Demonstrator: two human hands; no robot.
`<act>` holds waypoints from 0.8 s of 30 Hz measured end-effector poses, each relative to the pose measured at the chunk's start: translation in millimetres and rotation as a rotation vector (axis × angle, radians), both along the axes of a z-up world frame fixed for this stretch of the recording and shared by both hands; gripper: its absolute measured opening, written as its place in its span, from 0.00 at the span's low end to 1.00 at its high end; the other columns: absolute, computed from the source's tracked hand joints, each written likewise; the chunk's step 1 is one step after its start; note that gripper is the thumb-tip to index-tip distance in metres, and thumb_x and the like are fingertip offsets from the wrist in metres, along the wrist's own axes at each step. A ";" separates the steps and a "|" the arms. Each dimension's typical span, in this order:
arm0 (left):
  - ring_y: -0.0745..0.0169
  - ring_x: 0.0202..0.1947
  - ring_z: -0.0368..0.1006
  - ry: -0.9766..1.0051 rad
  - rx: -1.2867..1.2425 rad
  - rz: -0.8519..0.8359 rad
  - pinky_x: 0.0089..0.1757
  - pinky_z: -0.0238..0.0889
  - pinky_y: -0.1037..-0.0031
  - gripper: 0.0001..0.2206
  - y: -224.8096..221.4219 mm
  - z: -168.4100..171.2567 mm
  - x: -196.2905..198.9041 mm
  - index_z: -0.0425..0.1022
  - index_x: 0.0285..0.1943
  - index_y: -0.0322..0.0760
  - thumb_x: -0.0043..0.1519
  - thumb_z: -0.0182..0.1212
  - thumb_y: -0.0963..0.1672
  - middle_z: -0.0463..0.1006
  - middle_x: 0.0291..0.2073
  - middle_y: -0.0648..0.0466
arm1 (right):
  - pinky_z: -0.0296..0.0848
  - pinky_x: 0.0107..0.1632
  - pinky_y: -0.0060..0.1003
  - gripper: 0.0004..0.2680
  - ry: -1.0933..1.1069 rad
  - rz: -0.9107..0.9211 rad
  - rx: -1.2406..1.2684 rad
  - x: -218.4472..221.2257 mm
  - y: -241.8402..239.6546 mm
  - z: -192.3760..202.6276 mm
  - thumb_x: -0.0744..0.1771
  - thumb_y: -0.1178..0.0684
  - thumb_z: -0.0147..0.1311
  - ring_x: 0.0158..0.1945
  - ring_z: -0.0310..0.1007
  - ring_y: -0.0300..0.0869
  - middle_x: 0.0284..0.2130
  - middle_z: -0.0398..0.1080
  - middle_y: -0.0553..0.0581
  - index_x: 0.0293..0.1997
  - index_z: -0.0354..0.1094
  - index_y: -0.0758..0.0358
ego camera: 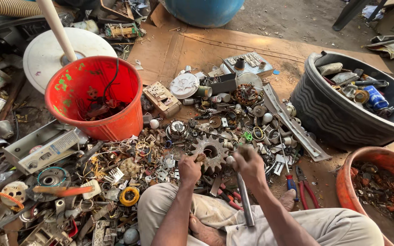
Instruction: The person sits on the floor surrounded by a large pile of scrap metal and debris. They use a hammer to strike and break apart various metal components, including gears and small mechanical parts, to separate them. The person handles the items one by one, inspecting them and occasionally placing them into a nearby red bucket.
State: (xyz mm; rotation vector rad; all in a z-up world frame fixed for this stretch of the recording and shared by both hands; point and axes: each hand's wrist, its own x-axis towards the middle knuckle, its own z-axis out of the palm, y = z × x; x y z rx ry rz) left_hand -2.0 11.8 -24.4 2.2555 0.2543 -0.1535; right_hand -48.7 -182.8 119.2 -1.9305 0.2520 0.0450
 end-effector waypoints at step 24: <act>0.51 0.39 0.80 0.084 0.620 -0.621 0.38 0.76 0.62 0.10 -90.1 1.9 -39.6 0.83 0.43 0.37 0.66 0.59 0.46 0.81 0.39 0.44 | 0.72 0.46 0.60 0.21 0.218 0.055 -0.506 -56.3 -49.3 -143.1 0.65 0.50 0.57 0.41 0.76 0.69 0.35 0.75 0.75 0.62 0.49 0.55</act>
